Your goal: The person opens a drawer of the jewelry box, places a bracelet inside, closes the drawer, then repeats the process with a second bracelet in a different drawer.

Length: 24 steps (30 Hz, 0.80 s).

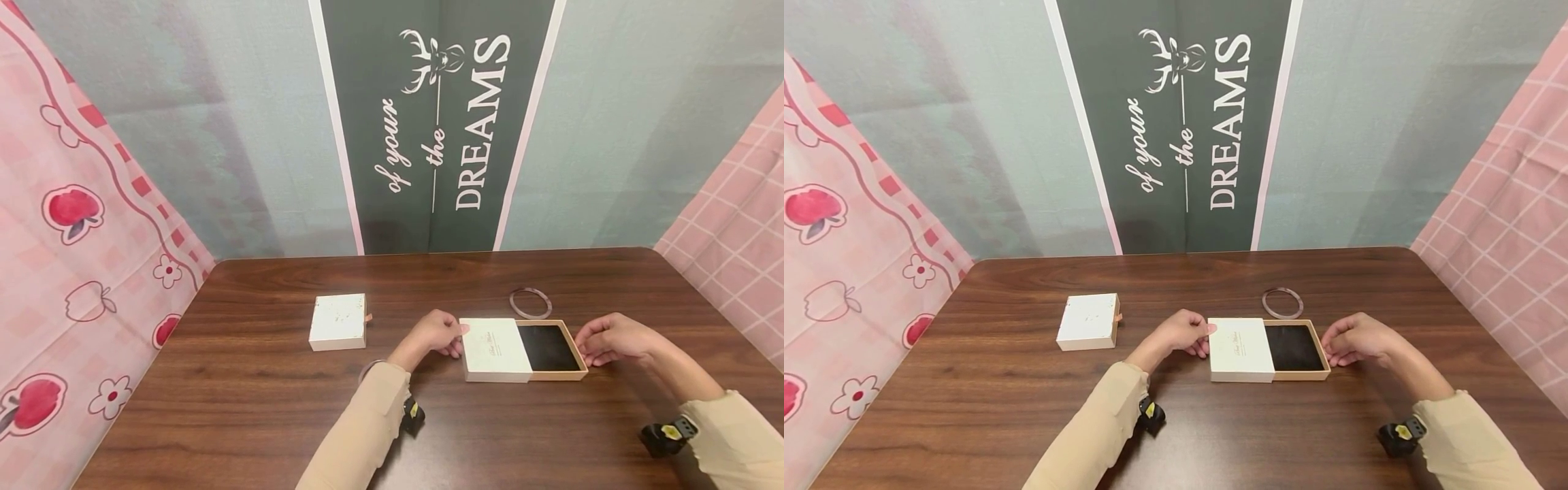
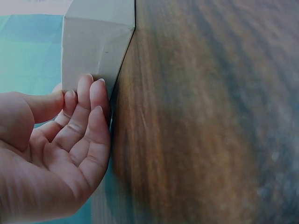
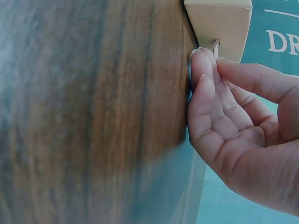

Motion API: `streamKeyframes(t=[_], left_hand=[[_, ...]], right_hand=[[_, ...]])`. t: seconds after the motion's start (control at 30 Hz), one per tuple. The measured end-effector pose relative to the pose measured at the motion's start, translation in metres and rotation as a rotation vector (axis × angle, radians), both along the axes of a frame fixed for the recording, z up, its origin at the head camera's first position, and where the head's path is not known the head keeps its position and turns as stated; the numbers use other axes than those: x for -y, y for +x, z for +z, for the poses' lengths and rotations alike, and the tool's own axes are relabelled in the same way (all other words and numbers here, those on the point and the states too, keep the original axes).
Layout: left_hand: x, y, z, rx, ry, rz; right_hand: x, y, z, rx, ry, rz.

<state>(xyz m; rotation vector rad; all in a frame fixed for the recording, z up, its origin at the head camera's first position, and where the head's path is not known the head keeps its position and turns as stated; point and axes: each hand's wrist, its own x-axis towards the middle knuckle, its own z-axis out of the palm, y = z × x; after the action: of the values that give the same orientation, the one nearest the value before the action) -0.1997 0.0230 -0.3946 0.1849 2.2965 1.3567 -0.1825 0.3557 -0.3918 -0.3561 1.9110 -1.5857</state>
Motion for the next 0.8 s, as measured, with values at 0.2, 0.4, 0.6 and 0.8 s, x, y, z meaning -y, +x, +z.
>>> streamKeyframes(t=[0.2, 0.4, 0.6, 0.8], left_hand=[[0.0008, -0.0006, 0.0010, 0.011, 0.002, 0.000], [0.0013, -0.0001, 0.0019, 0.010, 0.000, -0.004], [0.0010, 0.0003, 0.0030, 0.011, 0.000, -0.002], [0.0005, -0.0017, 0.0021, 0.021, -0.005, -0.004]], right_hand=[[-0.0063, 0.0006, -0.0005, 0.009, 0.001, 0.001], [-0.0098, 0.0017, -0.0007, -0.004, 0.036, -0.012], [-0.0097, 0.0022, 0.0003, -0.010, 0.041, -0.020], [-0.0086, 0.0024, -0.0005, -0.004, 0.025, -0.018]])
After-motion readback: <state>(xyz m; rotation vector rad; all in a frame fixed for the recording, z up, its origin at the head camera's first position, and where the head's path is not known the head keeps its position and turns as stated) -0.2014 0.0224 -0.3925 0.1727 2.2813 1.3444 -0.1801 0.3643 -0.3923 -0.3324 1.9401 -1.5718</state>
